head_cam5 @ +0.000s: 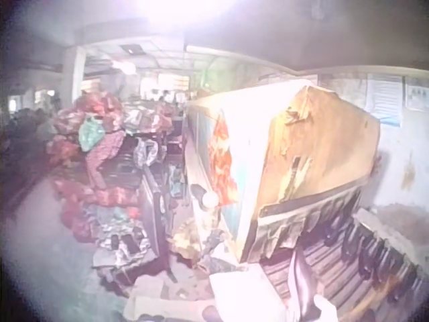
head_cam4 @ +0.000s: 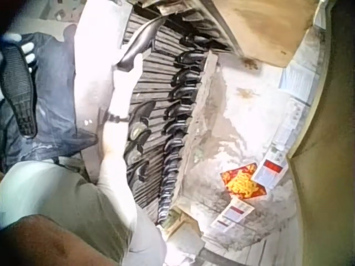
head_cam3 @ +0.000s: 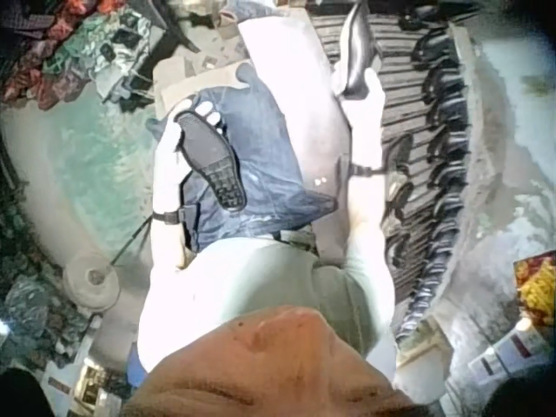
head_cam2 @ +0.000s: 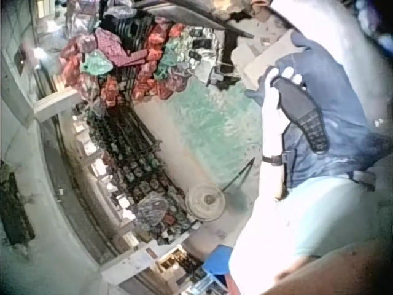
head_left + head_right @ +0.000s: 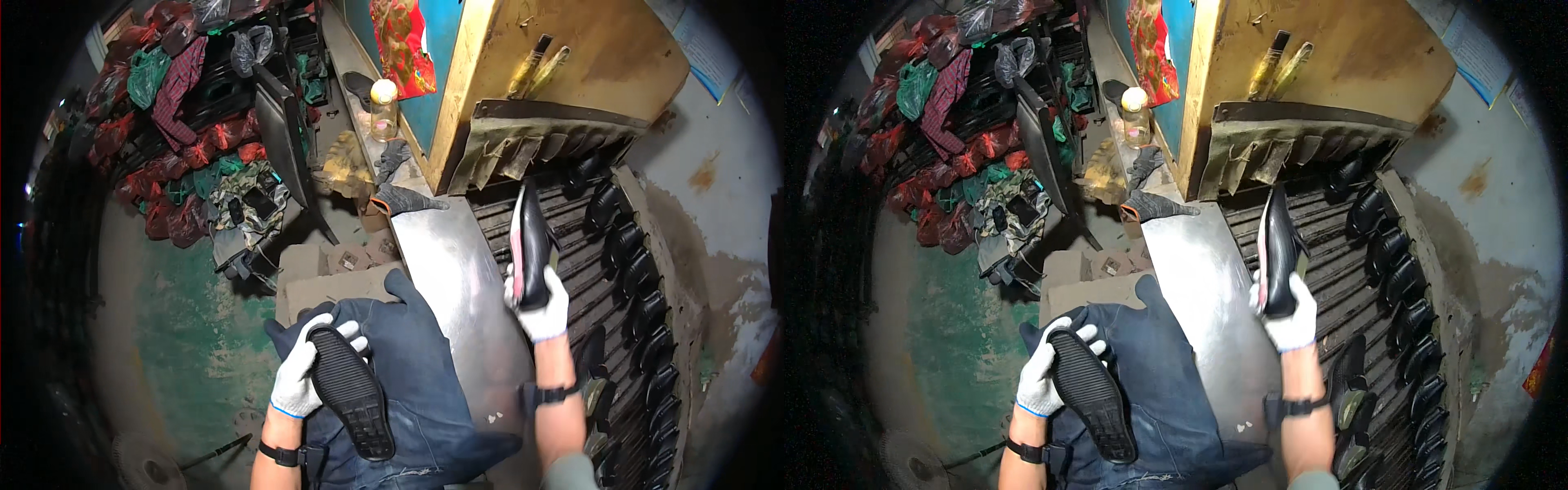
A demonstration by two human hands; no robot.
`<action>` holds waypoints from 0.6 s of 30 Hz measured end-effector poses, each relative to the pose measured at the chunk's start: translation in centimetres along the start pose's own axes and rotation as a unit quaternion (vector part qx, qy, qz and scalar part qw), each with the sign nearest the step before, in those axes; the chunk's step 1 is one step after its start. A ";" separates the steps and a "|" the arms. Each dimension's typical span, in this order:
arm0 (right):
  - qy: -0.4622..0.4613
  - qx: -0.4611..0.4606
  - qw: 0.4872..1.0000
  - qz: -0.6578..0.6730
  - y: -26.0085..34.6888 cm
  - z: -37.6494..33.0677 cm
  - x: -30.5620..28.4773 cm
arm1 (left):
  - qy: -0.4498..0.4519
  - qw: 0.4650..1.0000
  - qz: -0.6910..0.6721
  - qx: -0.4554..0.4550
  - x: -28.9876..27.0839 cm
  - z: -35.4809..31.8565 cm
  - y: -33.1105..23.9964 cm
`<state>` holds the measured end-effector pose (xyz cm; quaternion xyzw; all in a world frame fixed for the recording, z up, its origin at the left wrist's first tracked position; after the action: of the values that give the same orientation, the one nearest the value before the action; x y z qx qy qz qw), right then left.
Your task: The person repeatedly wipes and buffs black shoes with a cloth, handling them one at a time. The person picks up each shoe, rubs the surface with a cloth, and places it back on the rack.
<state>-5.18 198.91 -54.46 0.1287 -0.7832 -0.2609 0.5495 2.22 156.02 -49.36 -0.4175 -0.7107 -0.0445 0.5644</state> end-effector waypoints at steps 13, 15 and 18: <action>0.176 0.011 0.975 -0.139 -7.8 -25.4 10.9 | 0.129 0.985 0.084 0.078 9.4 -3.1 -2.5; 0.189 -0.065 0.931 -0.306 -7.0 -27.6 12.4 | 0.125 0.986 0.082 0.077 7.3 -3.0 -1.8; 0.280 -0.196 0.736 -0.584 -7.0 -30.4 15.4 | 0.135 0.985 0.067 0.084 6.8 -4.4 -1.6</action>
<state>16.84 177.46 -38.14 0.5180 -0.2959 -0.6305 0.4966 4.43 156.35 -41.38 -0.4058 -0.5999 -0.0028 0.6895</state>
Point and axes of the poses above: each hand's wrist, its own z-axis towards the middle knuckle, its own x-axis out of the palm, y = z × x, the point moved 10 cm from there along z, towards the middle knuckle, and after that the axes turned 15 degrees about -x, right-handed, at the moved point
